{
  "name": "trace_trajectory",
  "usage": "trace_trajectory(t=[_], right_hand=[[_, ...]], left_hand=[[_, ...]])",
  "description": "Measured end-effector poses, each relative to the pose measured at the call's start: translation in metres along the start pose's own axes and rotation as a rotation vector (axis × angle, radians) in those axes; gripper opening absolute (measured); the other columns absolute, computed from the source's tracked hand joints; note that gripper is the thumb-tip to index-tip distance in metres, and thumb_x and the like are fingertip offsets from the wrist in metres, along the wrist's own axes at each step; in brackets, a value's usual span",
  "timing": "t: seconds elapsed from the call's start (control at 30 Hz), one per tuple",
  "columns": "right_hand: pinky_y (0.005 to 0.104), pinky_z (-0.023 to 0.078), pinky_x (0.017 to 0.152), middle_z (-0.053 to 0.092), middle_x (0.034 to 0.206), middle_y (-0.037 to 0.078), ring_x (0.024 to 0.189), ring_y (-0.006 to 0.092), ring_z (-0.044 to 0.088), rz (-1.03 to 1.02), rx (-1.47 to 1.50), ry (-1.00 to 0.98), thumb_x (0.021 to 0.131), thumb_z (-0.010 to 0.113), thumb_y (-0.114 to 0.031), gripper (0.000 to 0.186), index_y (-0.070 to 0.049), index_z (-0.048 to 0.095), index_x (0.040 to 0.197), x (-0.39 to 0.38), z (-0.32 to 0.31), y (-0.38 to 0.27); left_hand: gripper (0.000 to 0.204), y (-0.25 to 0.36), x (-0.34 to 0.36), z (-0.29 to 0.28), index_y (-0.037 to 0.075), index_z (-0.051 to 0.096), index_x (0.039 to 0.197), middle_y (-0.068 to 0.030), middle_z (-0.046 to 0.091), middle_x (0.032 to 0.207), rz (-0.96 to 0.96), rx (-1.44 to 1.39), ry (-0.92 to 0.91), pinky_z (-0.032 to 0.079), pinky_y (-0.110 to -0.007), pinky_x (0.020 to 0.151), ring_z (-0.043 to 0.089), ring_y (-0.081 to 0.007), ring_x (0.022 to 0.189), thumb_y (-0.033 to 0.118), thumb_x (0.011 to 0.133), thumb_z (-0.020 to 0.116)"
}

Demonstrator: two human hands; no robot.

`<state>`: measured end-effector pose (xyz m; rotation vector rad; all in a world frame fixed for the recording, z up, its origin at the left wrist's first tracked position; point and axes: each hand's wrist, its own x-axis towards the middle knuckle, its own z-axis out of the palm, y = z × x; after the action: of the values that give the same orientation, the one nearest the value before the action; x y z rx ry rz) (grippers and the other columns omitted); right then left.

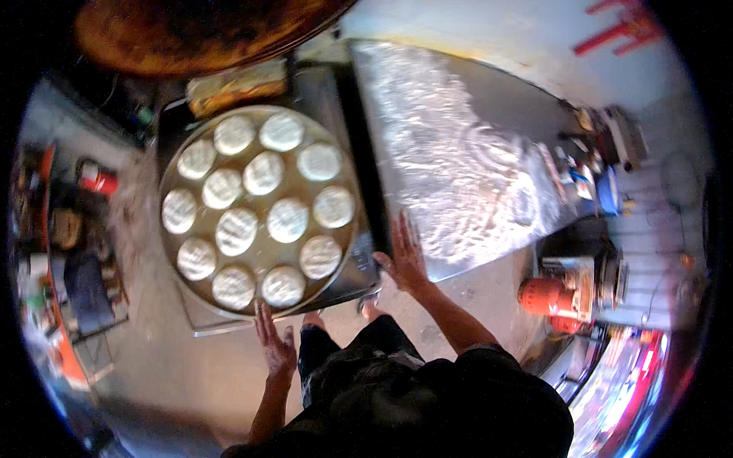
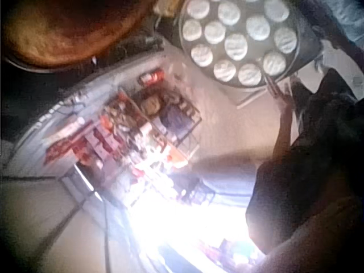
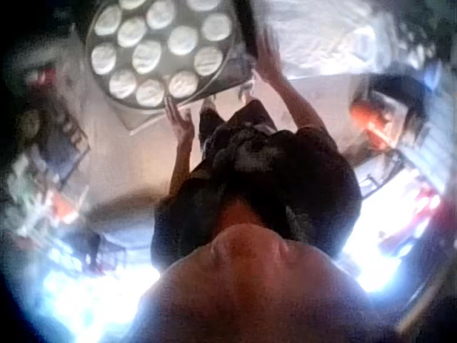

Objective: The person arranges dough balls on a tray, flattens them by hand, and applies a liquid coating. The person then moves to a display counter and arranges wrapped dough portions for sale.

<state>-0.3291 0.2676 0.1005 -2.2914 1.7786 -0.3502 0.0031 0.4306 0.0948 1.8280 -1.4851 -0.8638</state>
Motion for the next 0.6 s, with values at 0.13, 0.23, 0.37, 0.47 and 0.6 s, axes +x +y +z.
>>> trace_trajectory(t=[0.13,0.23,0.37,0.47,0.6], right_hand=[[0.046,0.035,0.116,0.012,0.165,0.022,0.149,0.0412,0.026,0.176,0.43,0.16,0.096,0.064,-0.037,0.083,-0.009,0.018,0.159,-0.027,-0.029,0.023],[0.0427,0.028,0.119,0.021,0.163,0.023,0.149,0.0392,0.025,0.19,0.618,0.287,0.102,0.054,-0.041,0.069,-0.008,0.026,0.156,-0.032,-0.027,0.03],[0.0398,0.024,0.119,0.037,0.158,0.012,0.145,0.0257,0.033,0.64,1.708,-0.021,0.104,0.043,-0.055,0.074,-0.005,0.029,0.157,-0.067,-0.064,0.053],[0.0444,0.025,0.119,0.041,0.155,0.011,0.144,0.0272,0.035,0.527,1.914,0.031,0.102,0.038,-0.062,0.077,-0.007,0.032,0.156,-0.114,-0.114,0.113],[0.0466,0.043,0.108,0.055,0.141,0.02,0.125,0.033,0.057,0.491,1.837,0.362,0.105,0.045,-0.049,0.06,-0.007,0.045,0.148,-0.245,-0.162,0.261]], left_hand=[[0.069,0.062,0.026,0.035,0.004,0.021,0.158,-0.0248,0.021,0.162,0.273,-0.017,-0.03,0.026,-0.051,0.118,0.023,-0.043,0.149,0.046,0.106,0.04],[0.077,0.14,0.046,0.082,0.004,0.02,0.158,-0.0252,0.021,0.162,0.388,-0.209,-0.073,0.025,-0.051,0.119,0.025,-0.0427,0.149,0.056,0.104,0.035],[0.076,0.235,0.055,0.2,0.005,0.023,0.157,-0.0253,0.02,0.162,0.624,-0.052,-0.264,0.018,-0.055,0.12,0.021,-0.0429,0.15,0.055,0.103,0.039],[0.07,0.253,0.073,0.282,0.007,0.027,0.157,-0.0248,0.02,0.162,0.509,0.42,-0.388,0.014,-0.058,0.119,0.021,-0.0432,0.149,0.049,0.103,0.045],[0.063,0.283,0.049,0.363,0.009,0.033,0.155,-0.0256,0.022,0.161,0.689,0.3,-0.348,0.017,-0.059,0.118,0.022,-0.044,0.148,0.034,0.101,0.056]])
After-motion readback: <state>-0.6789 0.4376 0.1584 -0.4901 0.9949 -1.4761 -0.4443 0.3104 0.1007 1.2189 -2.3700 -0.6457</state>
